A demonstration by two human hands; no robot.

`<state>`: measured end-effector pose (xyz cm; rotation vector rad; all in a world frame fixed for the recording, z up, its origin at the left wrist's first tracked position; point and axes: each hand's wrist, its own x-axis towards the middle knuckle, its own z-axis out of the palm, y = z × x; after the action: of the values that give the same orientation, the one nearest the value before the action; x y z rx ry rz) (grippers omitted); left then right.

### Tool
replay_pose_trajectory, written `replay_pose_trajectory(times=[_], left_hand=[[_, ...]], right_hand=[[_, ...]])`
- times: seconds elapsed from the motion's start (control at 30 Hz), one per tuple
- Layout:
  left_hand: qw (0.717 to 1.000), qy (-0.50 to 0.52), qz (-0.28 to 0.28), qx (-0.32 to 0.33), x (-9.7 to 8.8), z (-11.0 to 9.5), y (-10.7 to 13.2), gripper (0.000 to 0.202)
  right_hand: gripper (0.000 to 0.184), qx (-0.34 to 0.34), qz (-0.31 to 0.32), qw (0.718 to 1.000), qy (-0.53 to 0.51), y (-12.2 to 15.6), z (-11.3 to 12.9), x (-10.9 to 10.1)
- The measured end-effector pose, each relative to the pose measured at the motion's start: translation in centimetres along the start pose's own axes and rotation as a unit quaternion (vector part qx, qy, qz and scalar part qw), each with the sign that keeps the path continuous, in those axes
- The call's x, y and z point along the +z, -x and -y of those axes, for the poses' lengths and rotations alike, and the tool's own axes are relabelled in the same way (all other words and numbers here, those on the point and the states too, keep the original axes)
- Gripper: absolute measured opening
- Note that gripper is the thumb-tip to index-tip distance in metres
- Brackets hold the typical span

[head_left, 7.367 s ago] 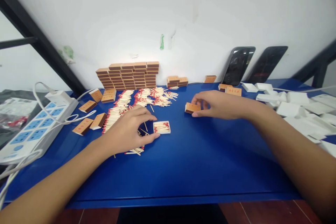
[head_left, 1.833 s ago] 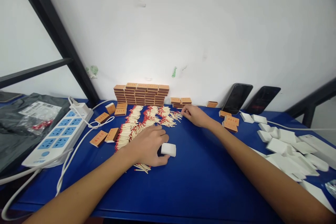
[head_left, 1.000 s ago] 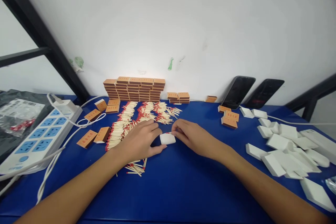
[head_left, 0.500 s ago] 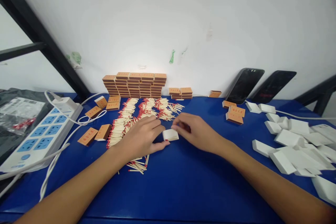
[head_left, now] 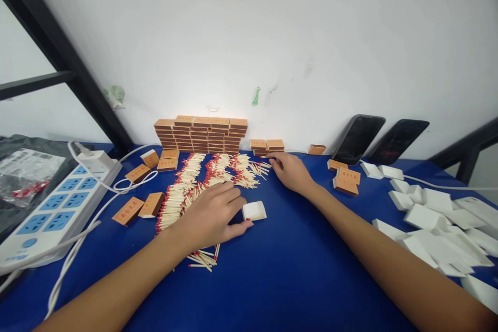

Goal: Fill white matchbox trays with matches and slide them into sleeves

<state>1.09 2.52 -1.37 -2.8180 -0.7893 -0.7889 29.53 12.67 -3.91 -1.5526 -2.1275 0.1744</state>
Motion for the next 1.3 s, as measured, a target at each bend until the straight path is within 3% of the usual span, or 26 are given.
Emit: replay_pose_trajectory(times=[0.33,0.6,0.8,0.93,1.03,1.13,1.3], left_hand=[[1.000,0.004,-0.005,-0.001,-0.1,0.1,-0.1,0.024],[1.000,0.015,-0.001,-0.006,0.0,0.1,0.0,0.024],[1.000,0.001,-0.012,-0.028,0.2,0.1,0.1,0.024],[0.999,-0.015,-0.022,-0.037,0.2,0.3,0.0,0.026],[0.999,-0.006,-0.020,-0.045,0.1,0.5,-0.2,0.025],[0.998,0.003,-0.012,-0.058,0.1,0.5,-0.2,0.024],[0.998,0.013,-0.010,-0.060,-0.2,0.5,-0.4,0.026]], right_hand=[[0.022,0.015,0.018,1.000,-0.017,-0.3,-0.4,-0.8],[0.016,0.049,0.070,0.995,-0.057,-0.4,-1.6,-1.9],[0.018,0.047,0.069,0.994,-0.068,1.9,0.3,-4.3],[0.025,-0.004,0.028,0.992,-0.120,5.3,3.6,-5.6],[0.019,-0.086,0.010,0.994,-0.070,7.1,5.5,-5.2],[0.022,-0.157,-0.010,0.988,0.004,7.8,6.1,-4.5],[0.021,-0.187,-0.060,0.980,0.022,8.2,6.1,-4.1]])
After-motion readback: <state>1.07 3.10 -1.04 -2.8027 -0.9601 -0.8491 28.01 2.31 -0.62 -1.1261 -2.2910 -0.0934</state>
